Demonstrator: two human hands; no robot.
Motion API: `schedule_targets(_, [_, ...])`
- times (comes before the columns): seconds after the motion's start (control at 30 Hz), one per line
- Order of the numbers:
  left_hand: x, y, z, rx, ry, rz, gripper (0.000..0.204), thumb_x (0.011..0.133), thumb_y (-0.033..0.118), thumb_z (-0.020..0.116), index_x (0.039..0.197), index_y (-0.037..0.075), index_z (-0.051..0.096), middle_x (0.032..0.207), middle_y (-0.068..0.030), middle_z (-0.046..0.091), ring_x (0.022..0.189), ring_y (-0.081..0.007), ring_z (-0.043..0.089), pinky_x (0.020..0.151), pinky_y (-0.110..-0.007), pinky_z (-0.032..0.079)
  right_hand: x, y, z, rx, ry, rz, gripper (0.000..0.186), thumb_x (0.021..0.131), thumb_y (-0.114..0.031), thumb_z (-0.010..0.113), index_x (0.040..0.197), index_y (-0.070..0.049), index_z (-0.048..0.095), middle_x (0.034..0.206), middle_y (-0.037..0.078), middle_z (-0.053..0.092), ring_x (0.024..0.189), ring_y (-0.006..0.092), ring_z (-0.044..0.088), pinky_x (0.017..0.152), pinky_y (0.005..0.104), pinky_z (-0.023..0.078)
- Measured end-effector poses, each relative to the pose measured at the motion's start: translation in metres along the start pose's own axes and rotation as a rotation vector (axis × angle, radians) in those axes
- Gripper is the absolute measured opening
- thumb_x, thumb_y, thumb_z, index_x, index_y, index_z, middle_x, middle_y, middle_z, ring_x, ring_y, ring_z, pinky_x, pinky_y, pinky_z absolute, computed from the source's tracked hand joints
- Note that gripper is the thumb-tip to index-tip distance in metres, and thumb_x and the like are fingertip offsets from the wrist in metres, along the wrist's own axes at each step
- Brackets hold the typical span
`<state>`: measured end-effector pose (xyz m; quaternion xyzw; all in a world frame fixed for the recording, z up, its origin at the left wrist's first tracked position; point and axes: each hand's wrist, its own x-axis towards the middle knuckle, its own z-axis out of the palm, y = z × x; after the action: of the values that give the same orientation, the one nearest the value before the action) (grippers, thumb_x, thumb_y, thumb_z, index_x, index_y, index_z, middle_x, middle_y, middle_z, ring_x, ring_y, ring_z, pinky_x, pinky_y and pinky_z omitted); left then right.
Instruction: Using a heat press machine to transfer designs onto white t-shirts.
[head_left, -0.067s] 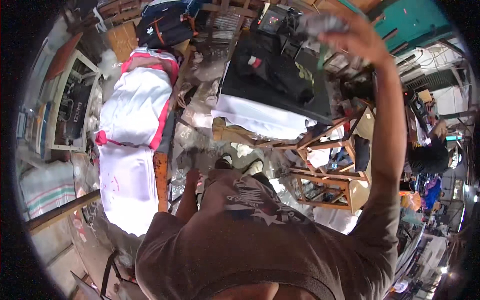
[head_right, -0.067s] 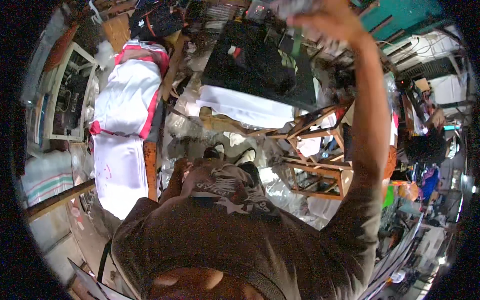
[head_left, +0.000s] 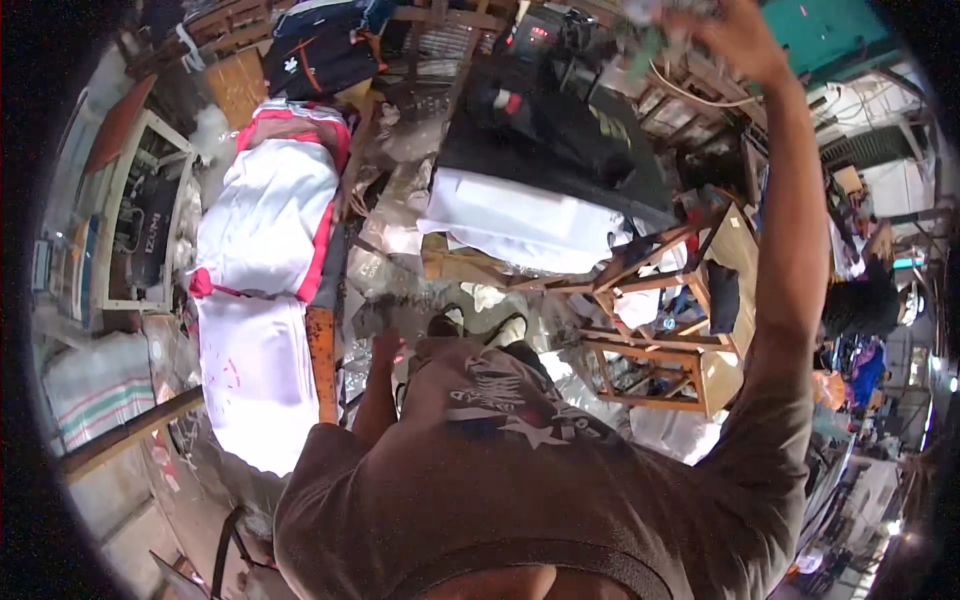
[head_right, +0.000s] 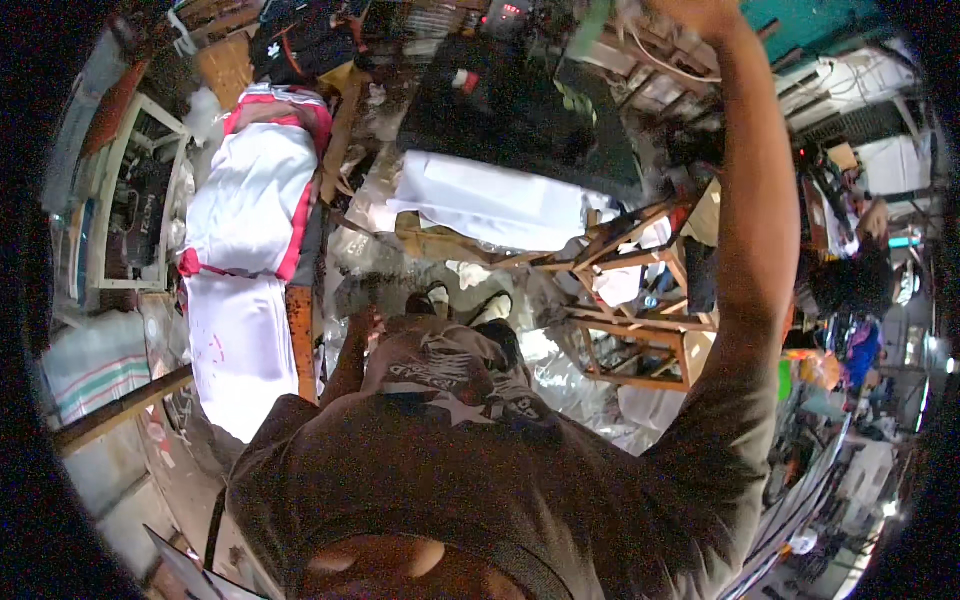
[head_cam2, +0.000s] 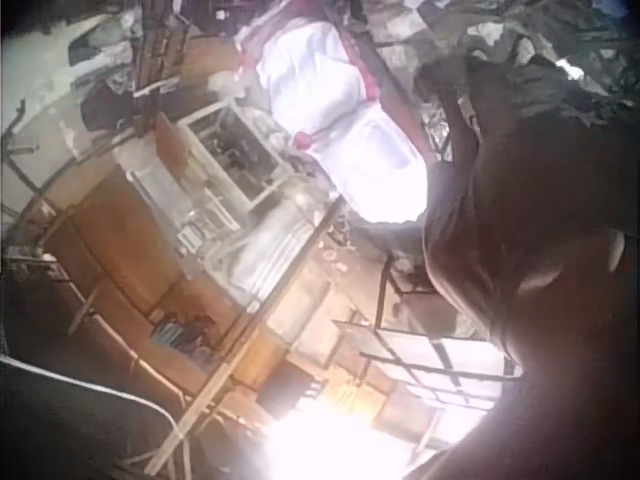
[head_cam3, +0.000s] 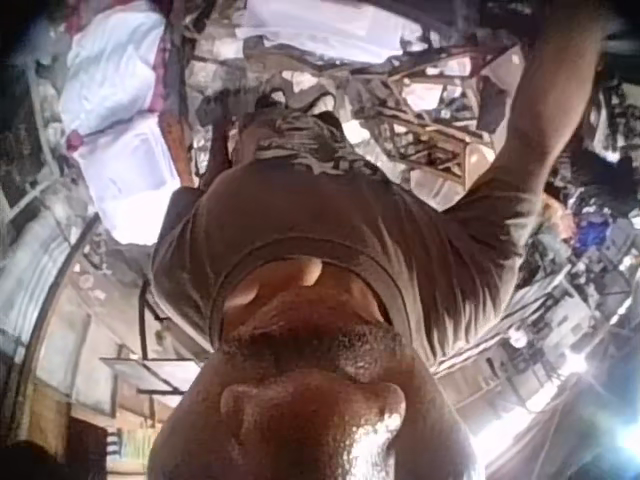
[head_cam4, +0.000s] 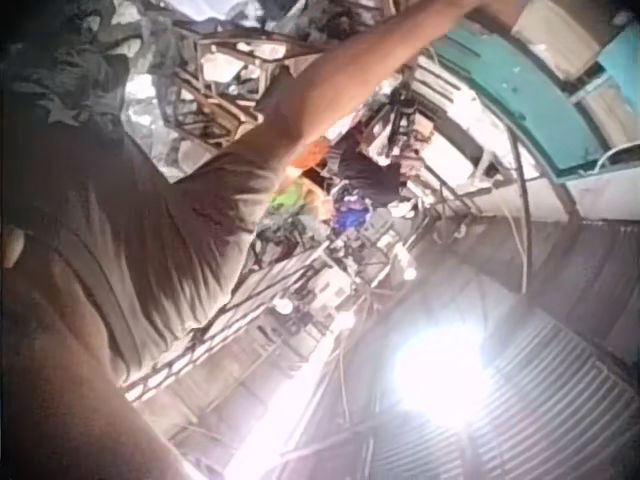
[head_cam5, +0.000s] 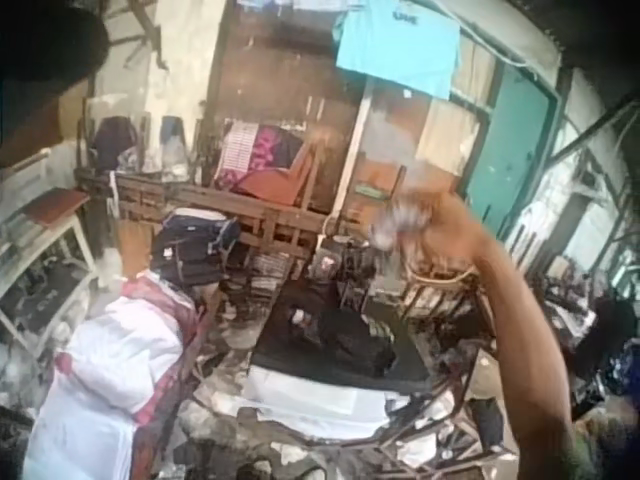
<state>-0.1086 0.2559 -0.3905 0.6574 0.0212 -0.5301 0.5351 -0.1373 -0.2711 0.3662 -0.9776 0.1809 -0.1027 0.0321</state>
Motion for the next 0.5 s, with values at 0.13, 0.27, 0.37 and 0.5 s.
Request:
schedule_targets(0.13, [0.035, 0.018, -0.023, -0.896, -0.583, -0.025, 0.029, 0.089, 0.034, 0.064, 0.114, 0.022, 0.057, 0.097, -0.0005, 0.062, 0.079, -0.0125, 0.058, 0.053, -0.034, 0.047, 0.051, 0.063, 0.008, -0.198, 0.487, -0.127, 0.065, 0.084, -0.035, 0.069, 0.138, -0.007, 0.046, 0.131, 0.021, 0.054, 0.121, 0.0353, 0.052, 0.102, 0.0417, 0.040])
schedule_targets(0.27, [0.042, 0.098, 0.018, -0.222, -0.091, -0.019, 0.030, 0.087, 0.041, 0.065, 0.111, 0.024, 0.057, 0.093, 0.0025, 0.058, 0.078, -0.0144, 0.056, 0.053, -0.035, 0.046, 0.053, 0.103, 0.003, 0.012, 0.595, -0.312, 0.062, 0.091, -0.032, 0.062, 0.142, -0.004, 0.041, 0.132, 0.021, 0.053, 0.124, 0.0349, 0.050, 0.106, 0.0421, 0.037])
schedule_targets(0.37, [0.033, 0.089, 0.011, -0.251, 0.013, -0.038, 0.029, 0.082, 0.038, 0.068, 0.105, 0.023, 0.058, 0.094, 0.0043, 0.055, 0.087, -0.0171, 0.056, 0.057, -0.039, 0.046, -0.008, 0.145, 0.005, 0.222, 0.764, -0.125, 0.051, 0.096, -0.029, 0.055, 0.138, -0.002, 0.044, 0.128, 0.021, 0.056, 0.123, 0.0349, 0.051, 0.106, 0.0440, 0.038])
schedule_targets(0.5, [0.043, 0.026, -0.056, -0.171, -0.142, 0.298, 0.026, 0.078, 0.036, 0.068, 0.098, 0.020, 0.061, 0.099, 0.0013, 0.057, 0.096, -0.0228, 0.055, 0.064, -0.046, 0.048, -0.155, 0.285, 0.127, 0.112, 0.781, 0.469, 0.040, 0.091, -0.036, 0.059, 0.114, -0.004, 0.065, 0.097, 0.013, 0.069, 0.090, 0.0270, 0.062, 0.082, 0.0399, 0.046])
